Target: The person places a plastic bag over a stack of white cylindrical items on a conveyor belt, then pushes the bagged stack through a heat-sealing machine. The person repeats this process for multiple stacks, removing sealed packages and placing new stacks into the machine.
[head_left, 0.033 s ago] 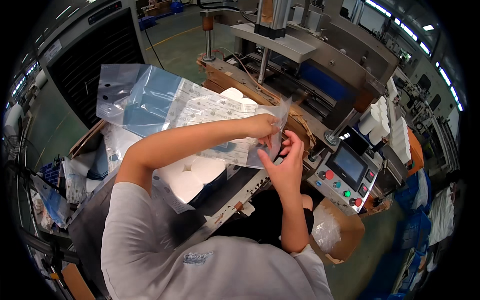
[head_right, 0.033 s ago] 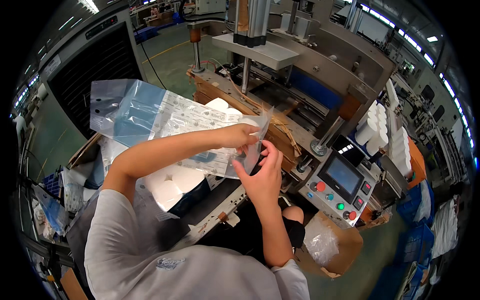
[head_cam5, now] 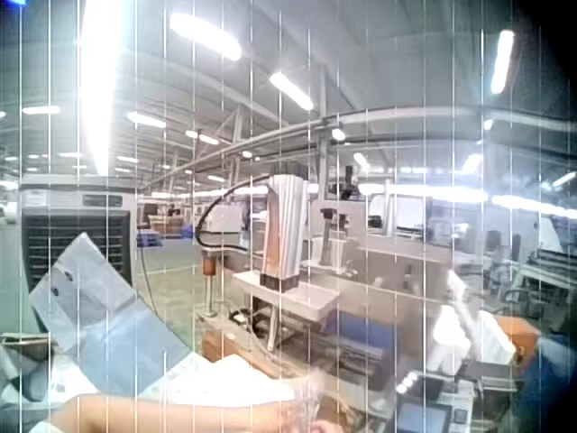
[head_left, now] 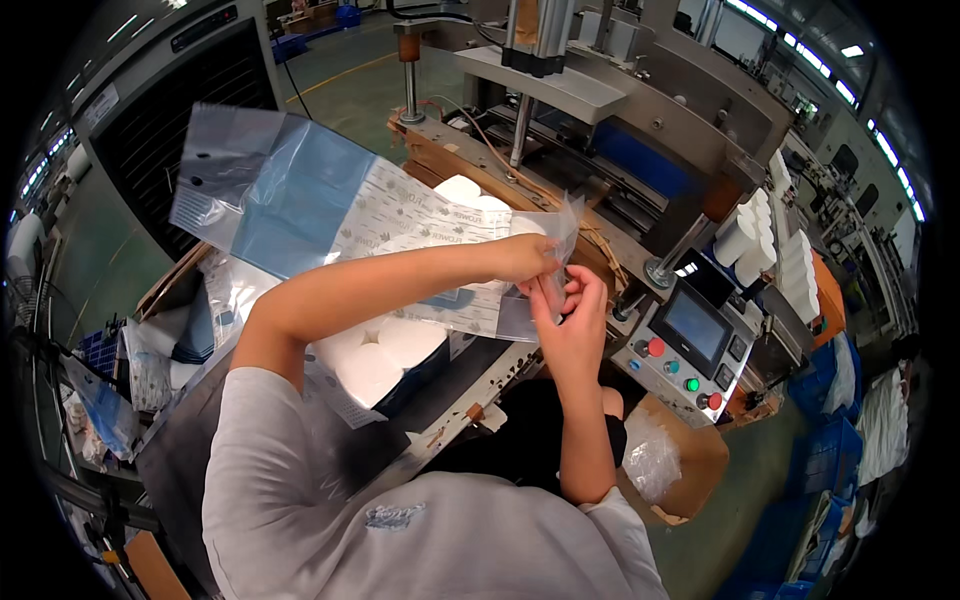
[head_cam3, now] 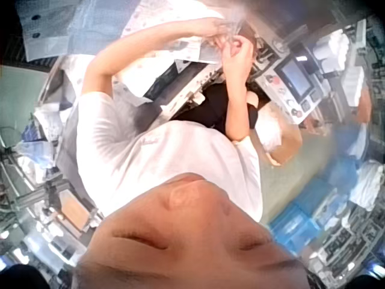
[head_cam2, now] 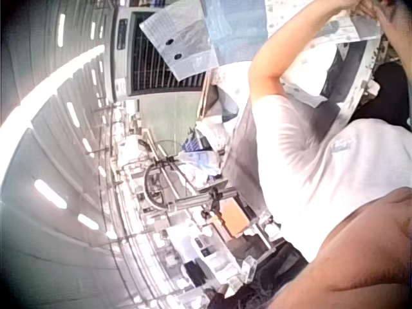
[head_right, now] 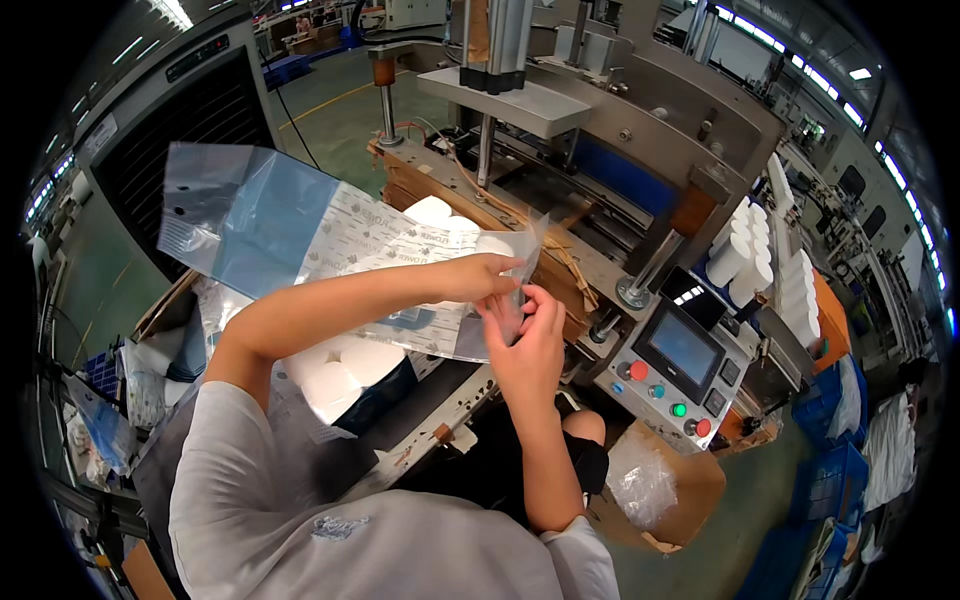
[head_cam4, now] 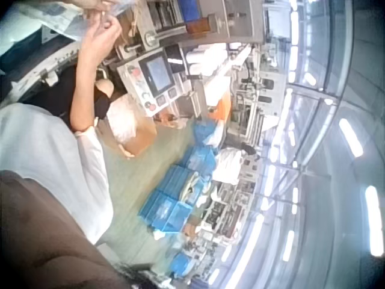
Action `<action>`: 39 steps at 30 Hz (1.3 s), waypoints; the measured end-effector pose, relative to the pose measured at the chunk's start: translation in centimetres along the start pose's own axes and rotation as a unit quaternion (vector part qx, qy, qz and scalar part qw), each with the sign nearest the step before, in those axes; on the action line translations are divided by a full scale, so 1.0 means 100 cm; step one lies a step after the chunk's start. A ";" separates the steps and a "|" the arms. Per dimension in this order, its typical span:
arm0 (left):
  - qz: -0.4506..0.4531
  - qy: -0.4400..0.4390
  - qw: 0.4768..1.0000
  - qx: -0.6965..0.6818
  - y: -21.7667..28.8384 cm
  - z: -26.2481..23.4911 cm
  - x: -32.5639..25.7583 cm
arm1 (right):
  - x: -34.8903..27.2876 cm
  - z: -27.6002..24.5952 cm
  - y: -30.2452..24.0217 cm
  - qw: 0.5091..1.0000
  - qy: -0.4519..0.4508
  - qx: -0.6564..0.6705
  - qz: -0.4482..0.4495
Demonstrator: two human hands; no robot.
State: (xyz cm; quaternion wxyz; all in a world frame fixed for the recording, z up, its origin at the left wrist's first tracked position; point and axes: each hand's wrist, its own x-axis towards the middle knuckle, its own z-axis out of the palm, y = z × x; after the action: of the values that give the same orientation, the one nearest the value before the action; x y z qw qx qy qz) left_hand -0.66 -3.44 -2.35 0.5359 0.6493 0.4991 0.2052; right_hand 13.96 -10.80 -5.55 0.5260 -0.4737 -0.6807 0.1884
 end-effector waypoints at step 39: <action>0.205 0.045 0.793 0.572 -0.082 -0.070 -0.102 | -0.056 -0.056 0.140 0.950 0.152 0.268 0.045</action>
State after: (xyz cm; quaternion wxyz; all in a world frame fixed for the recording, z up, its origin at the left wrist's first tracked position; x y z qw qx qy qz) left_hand -13.99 -9.42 -4.60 -0.0105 0.9144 0.4044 0.0166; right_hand 25.20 -10.13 -17.05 0.7221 -0.3680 -0.4950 0.3132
